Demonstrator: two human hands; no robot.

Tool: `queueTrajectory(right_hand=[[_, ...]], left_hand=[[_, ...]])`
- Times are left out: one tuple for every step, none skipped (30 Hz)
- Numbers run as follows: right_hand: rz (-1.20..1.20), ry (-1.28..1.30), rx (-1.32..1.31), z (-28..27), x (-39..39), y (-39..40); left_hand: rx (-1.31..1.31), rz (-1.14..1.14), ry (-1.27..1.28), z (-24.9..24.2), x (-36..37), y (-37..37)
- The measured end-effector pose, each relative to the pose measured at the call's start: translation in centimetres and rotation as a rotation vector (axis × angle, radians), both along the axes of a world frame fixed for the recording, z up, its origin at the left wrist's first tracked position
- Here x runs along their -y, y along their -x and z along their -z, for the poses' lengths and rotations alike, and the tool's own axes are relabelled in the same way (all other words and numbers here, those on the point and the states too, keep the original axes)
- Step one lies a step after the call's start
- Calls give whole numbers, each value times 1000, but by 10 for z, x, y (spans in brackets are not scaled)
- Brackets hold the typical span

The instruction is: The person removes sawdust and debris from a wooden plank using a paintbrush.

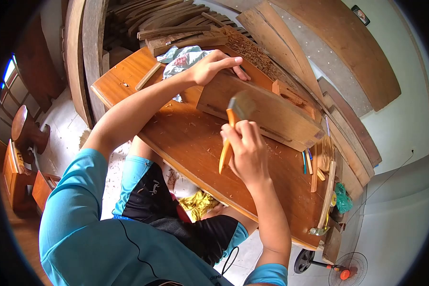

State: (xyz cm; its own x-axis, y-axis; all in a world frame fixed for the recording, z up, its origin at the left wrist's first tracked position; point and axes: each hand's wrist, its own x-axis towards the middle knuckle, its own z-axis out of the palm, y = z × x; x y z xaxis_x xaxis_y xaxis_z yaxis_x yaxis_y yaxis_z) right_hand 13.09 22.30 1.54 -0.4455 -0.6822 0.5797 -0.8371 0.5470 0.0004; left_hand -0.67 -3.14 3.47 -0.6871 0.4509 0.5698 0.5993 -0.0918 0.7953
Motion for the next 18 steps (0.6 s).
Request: queueTrajectory(right_hand=[[-51, 39, 40, 1, 1, -1], [-103, 79, 79, 1, 2, -1], [-155, 119, 120, 2, 2, -1], [-197, 152, 95, 2, 1, 1], [-186, 173, 89, 0, -1, 2], [-174, 196, 85, -2, -2, 2], [-161, 219, 81, -4, -4, 3], [-128, 262, 53, -3, -7, 7], [-85, 318, 56, -2, -10, 10], [-45, 349, 31, -4, -14, 12], [-6, 379, 8, -7, -19, 13], [32, 402, -51, -9, -23, 16], [71, 424, -106, -11, -28, 18], [110, 434, -166, -14, -32, 18], [155, 455, -152, -16, -35, 16], [184, 456, -176, -18, -37, 16], [214, 455, -202, -19, -40, 17], [221, 445, -223, -18, -41, 20]], left_hand=[[12, 1, -5, 1, 0, 0], [23, 3, -10, 1, -1, 0], [35, 4, -14, 1, -1, 0], [40, 5, -15, 1, -1, -1], [45, 7, -16, 1, -1, -1], [52, 9, -15, 1, -1, -1], [46, 11, -15, 1, -1, -1], [42, 14, -14, 1, 0, -1], [37, 16, -15, 1, 0, -1], [28, 10, -9, 1, 0, -1], [20, 3, -3, 1, 0, 0], [14, -5, 3, 1, 0, 0], [18, -11, 2, 0, 1, 0], [26, -17, 2, 1, 1, 1], [34, -21, 4, 0, 1, -1], [35, -33, 11, -2, 0, -5], [31, -32, 13, -3, 0, -6], [25, -29, 13, -3, 0, -6]])
